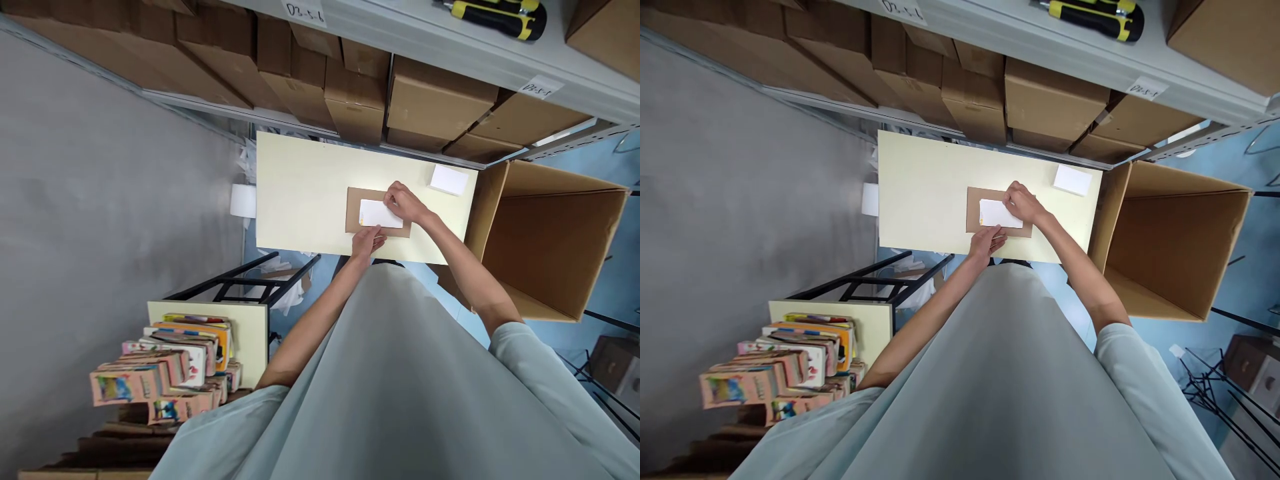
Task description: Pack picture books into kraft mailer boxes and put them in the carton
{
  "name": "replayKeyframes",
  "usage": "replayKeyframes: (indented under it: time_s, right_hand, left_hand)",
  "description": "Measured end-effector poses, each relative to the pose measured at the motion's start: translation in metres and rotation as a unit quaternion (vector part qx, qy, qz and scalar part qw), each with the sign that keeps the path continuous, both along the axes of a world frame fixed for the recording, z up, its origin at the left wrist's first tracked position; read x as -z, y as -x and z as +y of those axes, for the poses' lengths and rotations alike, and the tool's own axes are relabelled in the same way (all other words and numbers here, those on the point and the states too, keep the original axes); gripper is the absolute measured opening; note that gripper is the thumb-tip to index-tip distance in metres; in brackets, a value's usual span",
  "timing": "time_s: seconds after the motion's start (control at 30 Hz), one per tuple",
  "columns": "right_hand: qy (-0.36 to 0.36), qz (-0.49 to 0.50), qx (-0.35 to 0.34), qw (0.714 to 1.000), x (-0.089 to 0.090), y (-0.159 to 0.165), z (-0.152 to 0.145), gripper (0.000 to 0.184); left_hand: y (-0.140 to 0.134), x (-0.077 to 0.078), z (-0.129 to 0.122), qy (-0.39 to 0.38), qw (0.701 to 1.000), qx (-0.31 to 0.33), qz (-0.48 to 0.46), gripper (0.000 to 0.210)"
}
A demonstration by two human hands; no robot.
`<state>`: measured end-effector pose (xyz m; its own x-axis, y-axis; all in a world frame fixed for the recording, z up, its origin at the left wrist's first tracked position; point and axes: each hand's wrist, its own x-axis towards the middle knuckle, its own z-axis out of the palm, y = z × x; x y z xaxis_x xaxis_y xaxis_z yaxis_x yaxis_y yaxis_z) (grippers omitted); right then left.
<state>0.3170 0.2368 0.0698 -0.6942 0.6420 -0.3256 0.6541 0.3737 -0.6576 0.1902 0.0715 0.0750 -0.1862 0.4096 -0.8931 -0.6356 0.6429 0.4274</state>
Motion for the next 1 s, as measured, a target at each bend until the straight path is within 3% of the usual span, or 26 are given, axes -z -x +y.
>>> replayKeyframes:
  time_s: [0.13,0.37,1.0]
  right_hand:
    - [0.038,0.001,0.009,0.999,0.007,0.004,0.000,0.014]
    - [0.044,-0.001,0.027,0.999,0.012,0.000,-0.003,0.013]
    - [-0.024,0.003,0.038,0.999,0.036,0.007,-0.008,0.014]
  left_hand:
    - [-0.003,0.003,0.001,0.007,1.000,-0.013,0.011,0.019]
    - [-0.005,0.004,0.006,0.024,0.999,-0.002,0.042,0.021]
    - [0.004,0.009,0.012,0.056,0.998,0.014,0.026,0.018]
